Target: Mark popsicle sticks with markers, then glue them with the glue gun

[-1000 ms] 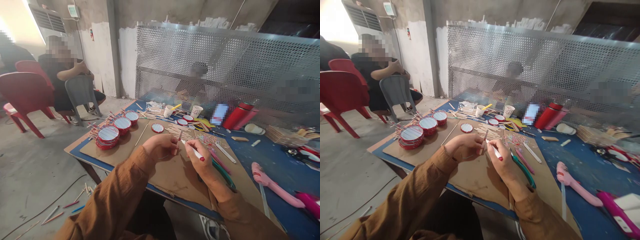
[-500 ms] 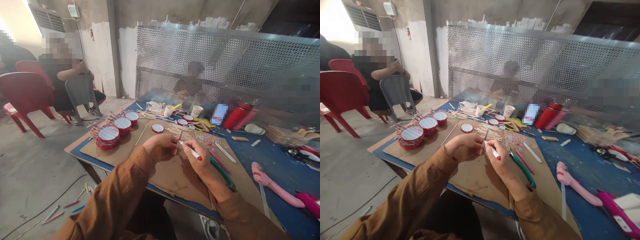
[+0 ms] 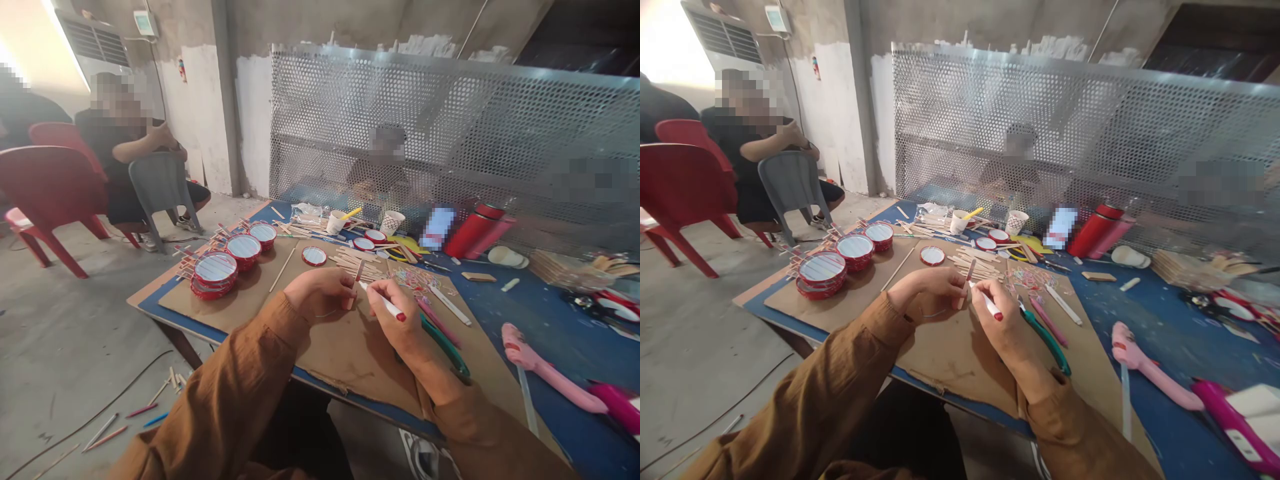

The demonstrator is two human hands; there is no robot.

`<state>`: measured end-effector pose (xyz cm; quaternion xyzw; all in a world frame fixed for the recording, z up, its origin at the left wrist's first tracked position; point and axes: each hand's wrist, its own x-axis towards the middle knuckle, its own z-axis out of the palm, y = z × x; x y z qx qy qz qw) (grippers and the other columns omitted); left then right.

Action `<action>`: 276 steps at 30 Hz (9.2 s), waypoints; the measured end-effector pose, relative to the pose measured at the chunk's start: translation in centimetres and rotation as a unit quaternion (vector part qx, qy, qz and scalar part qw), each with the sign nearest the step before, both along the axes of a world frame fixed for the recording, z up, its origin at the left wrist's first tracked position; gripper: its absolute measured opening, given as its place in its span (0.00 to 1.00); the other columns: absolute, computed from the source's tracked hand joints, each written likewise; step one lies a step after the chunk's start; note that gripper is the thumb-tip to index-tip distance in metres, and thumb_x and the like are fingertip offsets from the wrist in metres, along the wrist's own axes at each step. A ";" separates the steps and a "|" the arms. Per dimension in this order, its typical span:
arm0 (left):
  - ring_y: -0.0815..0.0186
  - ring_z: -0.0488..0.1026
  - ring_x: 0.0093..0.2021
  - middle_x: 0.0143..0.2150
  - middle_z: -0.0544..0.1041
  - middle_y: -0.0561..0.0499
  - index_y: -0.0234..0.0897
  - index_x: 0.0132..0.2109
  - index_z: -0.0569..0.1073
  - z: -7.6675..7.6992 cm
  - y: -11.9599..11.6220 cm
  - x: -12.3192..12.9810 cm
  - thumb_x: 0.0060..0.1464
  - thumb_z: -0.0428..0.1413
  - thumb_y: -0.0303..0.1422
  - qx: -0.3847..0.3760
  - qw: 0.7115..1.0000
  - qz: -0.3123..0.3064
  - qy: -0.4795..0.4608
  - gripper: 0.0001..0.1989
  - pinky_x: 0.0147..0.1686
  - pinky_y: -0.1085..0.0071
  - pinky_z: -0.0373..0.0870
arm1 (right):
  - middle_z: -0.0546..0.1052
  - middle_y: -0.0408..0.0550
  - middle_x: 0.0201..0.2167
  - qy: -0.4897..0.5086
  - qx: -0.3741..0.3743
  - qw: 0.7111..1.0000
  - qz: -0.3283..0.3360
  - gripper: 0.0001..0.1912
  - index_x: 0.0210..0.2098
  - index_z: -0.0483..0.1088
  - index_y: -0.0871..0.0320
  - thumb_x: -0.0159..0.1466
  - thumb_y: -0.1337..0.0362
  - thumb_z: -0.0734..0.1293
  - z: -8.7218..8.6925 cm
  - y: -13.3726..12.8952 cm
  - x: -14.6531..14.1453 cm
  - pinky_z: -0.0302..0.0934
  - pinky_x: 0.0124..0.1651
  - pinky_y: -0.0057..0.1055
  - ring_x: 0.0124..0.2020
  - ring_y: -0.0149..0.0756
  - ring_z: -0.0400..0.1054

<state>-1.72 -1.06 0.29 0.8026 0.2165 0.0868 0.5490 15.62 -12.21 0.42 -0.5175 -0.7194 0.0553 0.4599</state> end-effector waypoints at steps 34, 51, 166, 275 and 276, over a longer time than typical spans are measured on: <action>0.67 0.73 0.32 0.27 0.78 0.51 0.34 0.28 0.74 -0.2 0.2 -0.1 0.50 0.55 0.28 0.024 1.000 -0.006 0.007 0.05 0.37 0.72 0.67 | 0.76 0.43 0.26 0.002 0.039 0.999 0.017 0.07 0.33 0.68 0.54 0.67 0.59 0.64 0.2 0.2 -0.2 0.64 0.34 0.30 0.27 0.35 0.70; 0.68 0.73 0.32 0.28 0.79 0.51 0.33 0.29 0.74 0.0 0.2 -0.1 0.54 0.55 0.29 0.046 0.999 -0.014 0.009 0.07 0.37 0.73 0.66 | 0.77 0.44 0.27 -0.001 0.025 1.000 0.015 0.08 0.35 0.69 0.54 0.67 0.57 0.63 0.2 0.2 -0.2 0.65 0.35 0.31 0.28 0.36 0.71; 0.69 0.74 0.29 0.26 0.77 0.52 0.32 0.31 0.74 -0.3 0.3 0.3 0.58 0.56 0.29 -0.035 0.999 -0.020 0.003 0.08 0.34 0.74 0.68 | 0.74 0.41 0.23 0.028 0.005 0.999 -0.015 0.11 0.30 0.69 0.54 0.65 0.56 0.64 0.2 0.1 0.0 0.61 0.29 0.28 0.24 0.33 0.68; 0.70 0.73 0.26 0.24 0.76 0.52 0.32 0.31 0.74 -0.3 0.1 0.3 0.60 0.56 0.31 -0.050 0.999 -0.001 -0.003 0.09 0.32 0.75 0.67 | 0.73 0.41 0.21 0.021 0.015 1.000 -0.015 0.12 0.30 0.68 0.54 0.66 0.55 0.63 0.6 0.0 0.1 0.61 0.30 0.29 0.24 0.34 0.68; 0.70 0.73 0.26 0.24 0.76 0.52 0.32 0.31 0.73 -0.3 0.1 0.3 0.60 0.56 0.30 -0.049 0.999 -0.002 -0.002 0.09 0.32 0.75 0.67 | 0.73 0.41 0.21 0.019 0.012 1.000 -0.011 0.12 0.30 0.68 0.54 0.66 0.56 0.64 0.5 0.0 0.1 0.61 0.30 0.29 0.24 0.34 0.68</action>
